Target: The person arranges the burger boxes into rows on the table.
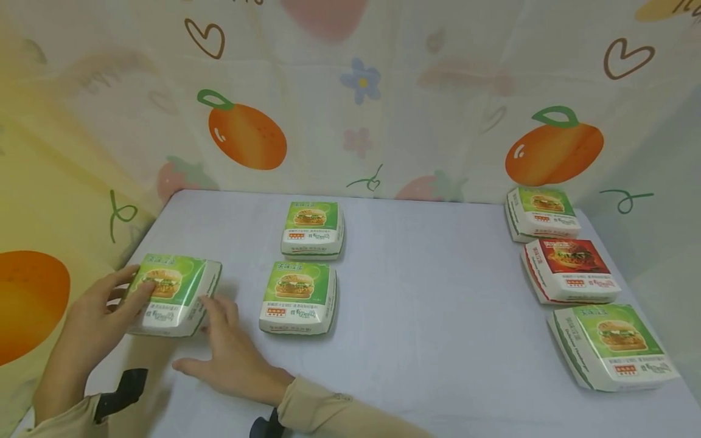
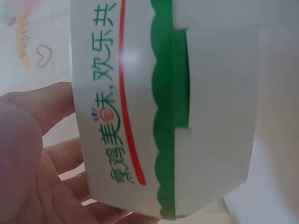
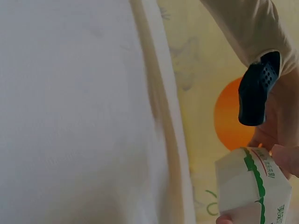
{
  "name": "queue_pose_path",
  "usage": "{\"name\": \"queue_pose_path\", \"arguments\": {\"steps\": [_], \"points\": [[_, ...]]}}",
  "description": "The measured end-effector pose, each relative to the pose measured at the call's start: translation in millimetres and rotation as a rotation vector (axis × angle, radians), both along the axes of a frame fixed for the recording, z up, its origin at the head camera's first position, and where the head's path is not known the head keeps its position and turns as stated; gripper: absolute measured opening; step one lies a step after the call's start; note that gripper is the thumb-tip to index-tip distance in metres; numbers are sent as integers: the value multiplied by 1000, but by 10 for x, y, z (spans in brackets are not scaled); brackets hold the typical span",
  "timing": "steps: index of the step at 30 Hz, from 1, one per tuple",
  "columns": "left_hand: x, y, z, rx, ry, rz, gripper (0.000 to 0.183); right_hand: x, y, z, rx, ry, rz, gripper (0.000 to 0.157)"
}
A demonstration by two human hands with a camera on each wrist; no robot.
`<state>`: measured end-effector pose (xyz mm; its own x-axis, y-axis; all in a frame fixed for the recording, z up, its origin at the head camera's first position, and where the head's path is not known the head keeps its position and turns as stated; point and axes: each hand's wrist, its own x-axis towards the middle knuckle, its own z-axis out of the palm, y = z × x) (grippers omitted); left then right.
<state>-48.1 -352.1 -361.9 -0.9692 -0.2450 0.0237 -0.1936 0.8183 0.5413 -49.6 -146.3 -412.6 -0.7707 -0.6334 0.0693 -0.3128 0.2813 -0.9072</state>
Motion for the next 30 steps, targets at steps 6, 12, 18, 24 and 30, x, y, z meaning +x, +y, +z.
{"name": "queue_pose_path", "arguments": {"steps": [6, 12, 18, 24, 30], "points": [[-11, 103, 106, -22, 55, -18, 63, -82, 162, 134, 13, 32, -20, 89], [-8, 205, 199, 1, 135, -56, 57, -163, 330, 271, -4, 33, -23, 86], [-14, 352, 287, 12, 159, -74, 55, -215, 512, 395, 21, 58, -29, 82], [-72, 527, 332, 22, 225, -140, 51, -296, 712, 471, 21, 73, -39, 76], [-166, 748, 339, 27, 274, -192, 52, -367, 894, 520, 23, 98, -90, 77]]}}
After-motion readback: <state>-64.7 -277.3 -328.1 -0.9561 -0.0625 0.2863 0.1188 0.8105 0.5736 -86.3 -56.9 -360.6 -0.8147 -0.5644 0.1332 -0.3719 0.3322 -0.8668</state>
